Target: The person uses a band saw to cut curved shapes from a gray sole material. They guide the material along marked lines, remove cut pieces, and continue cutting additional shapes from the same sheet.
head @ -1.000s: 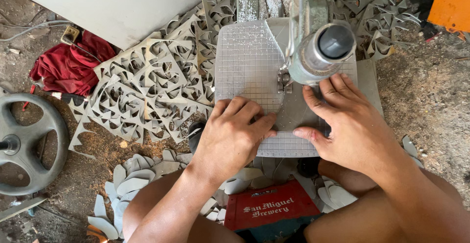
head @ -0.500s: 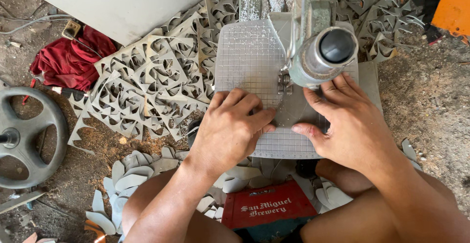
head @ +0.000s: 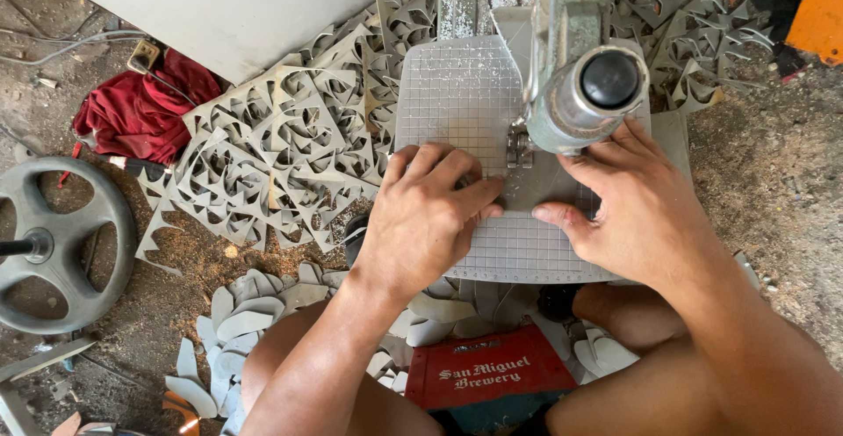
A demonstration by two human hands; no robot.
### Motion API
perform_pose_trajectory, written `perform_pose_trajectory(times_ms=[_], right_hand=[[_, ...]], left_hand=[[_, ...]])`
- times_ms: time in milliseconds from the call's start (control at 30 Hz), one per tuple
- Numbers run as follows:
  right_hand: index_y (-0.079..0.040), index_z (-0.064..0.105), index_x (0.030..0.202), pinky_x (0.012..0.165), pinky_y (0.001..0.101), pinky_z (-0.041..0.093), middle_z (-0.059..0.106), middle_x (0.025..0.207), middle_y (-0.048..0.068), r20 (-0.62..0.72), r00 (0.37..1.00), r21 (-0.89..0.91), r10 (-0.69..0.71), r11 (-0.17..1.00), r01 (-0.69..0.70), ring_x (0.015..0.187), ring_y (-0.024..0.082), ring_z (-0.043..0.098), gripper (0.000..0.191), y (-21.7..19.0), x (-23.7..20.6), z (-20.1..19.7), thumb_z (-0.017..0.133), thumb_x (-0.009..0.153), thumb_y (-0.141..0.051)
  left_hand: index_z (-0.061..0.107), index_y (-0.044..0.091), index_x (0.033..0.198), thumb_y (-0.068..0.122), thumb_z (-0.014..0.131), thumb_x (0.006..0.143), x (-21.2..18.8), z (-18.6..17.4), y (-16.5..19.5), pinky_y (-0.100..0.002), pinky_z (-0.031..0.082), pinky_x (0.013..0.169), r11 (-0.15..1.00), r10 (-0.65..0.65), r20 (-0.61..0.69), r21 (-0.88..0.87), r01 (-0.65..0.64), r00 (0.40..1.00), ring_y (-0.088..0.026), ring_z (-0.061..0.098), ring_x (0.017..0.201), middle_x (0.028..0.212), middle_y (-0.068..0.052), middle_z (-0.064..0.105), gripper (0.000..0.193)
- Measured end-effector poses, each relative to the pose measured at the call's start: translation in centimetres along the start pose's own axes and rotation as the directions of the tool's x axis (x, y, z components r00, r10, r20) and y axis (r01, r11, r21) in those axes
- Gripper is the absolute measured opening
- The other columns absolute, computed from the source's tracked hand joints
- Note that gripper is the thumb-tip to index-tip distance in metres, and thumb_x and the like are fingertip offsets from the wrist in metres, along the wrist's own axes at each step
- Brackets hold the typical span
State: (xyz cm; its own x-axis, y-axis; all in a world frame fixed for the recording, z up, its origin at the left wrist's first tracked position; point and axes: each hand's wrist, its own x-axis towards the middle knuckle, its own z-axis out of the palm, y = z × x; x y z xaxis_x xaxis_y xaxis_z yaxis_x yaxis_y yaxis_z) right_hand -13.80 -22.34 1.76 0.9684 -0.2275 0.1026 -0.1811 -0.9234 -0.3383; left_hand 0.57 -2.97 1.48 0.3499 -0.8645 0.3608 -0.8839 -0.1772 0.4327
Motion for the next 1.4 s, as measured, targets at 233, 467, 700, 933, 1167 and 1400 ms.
perform_pose_trajectory(times_ms=[233,467,700,933,1167,1400], right_hand=[[-0.004,0.072,0.122,0.109,0.051,0.044,0.07,0.125,0.015,-0.008,1.0,0.002,-0.004,1.0,0.004,0.126,0.04,0.058,0.06,0.3,0.6,-0.1,0.083,0.076,-0.041],[-0.004,0.074,0.115,0.108,0.0506,0.046,0.071,0.117,0.016,-0.013,1.0,-0.01,-0.012,1.0,0.011,0.119,0.039,0.061,0.054,0.6,1.0,-0.2,0.082,0.079,-0.043],[-0.004,0.076,0.109,0.108,0.0458,0.049,0.073,0.113,0.013,-0.005,0.995,-0.086,-0.095,0.992,0.094,0.116,0.034,0.065,0.06,1.2,1.3,-1.1,0.083,0.073,-0.051],[-0.012,0.083,0.1,0.101,0.04,0.055,0.073,0.114,0.006,-0.055,0.993,-0.256,-0.106,0.963,0.089,0.113,0.028,0.069,0.048,2.1,0.3,-2.6,0.085,0.066,-0.045],[-0.009,0.083,0.096,0.099,0.0401,0.055,0.069,0.128,0.006,-0.22,0.975,-0.076,0.028,0.996,-0.046,0.12,0.03,0.063,0.047,2.4,0.0,-0.9,0.095,0.064,-0.041],[-0.005,0.075,0.084,0.106,0.0437,0.053,0.071,0.129,0.008,-0.231,0.973,0.053,-0.007,0.998,0.019,0.132,0.032,0.062,0.043,2.6,0.7,-0.5,0.097,0.058,-0.031]], left_hand=[[0.079,0.019,0.105,0.023,0.08,0.086,0.5,0.1,-0.3,-0.046,0.045,0.098,1.0,-0.02,-0.002,0.011,0.02,1.0,-0.022,0.061,0.107,0.098,0.003,0.065,0.019],[0.079,0.02,0.104,0.027,0.081,0.084,1.1,0.1,-0.7,-0.047,0.045,0.099,0.999,-0.033,-0.002,0.018,0.033,0.999,-0.022,0.061,0.108,0.099,0.003,0.065,0.022],[0.078,0.018,0.102,0.033,0.081,0.084,1.7,-0.1,-1.3,-0.049,0.043,0.105,0.998,-0.045,-0.008,0.034,0.046,0.999,-0.024,0.06,0.113,0.106,0.0,0.066,0.024],[0.078,0.014,0.106,0.042,0.079,0.082,2.3,0.1,-3.0,-0.05,0.042,0.11,0.996,-0.032,-0.024,0.087,0.034,0.999,-0.026,0.061,0.119,0.121,-0.001,0.07,0.037],[0.079,0.013,0.111,0.056,0.073,0.075,3.6,0.7,-4.7,-0.05,0.043,0.108,0.992,-0.031,-0.071,0.123,0.04,0.997,-0.028,0.063,0.12,0.129,-0.006,0.07,0.057],[0.078,0.01,0.109,0.056,0.079,0.065,5.1,0.7,-6.2,-0.048,0.043,0.107,0.993,-0.025,-0.076,0.109,0.033,0.997,-0.028,0.064,0.117,0.12,-0.003,0.074,0.064]])
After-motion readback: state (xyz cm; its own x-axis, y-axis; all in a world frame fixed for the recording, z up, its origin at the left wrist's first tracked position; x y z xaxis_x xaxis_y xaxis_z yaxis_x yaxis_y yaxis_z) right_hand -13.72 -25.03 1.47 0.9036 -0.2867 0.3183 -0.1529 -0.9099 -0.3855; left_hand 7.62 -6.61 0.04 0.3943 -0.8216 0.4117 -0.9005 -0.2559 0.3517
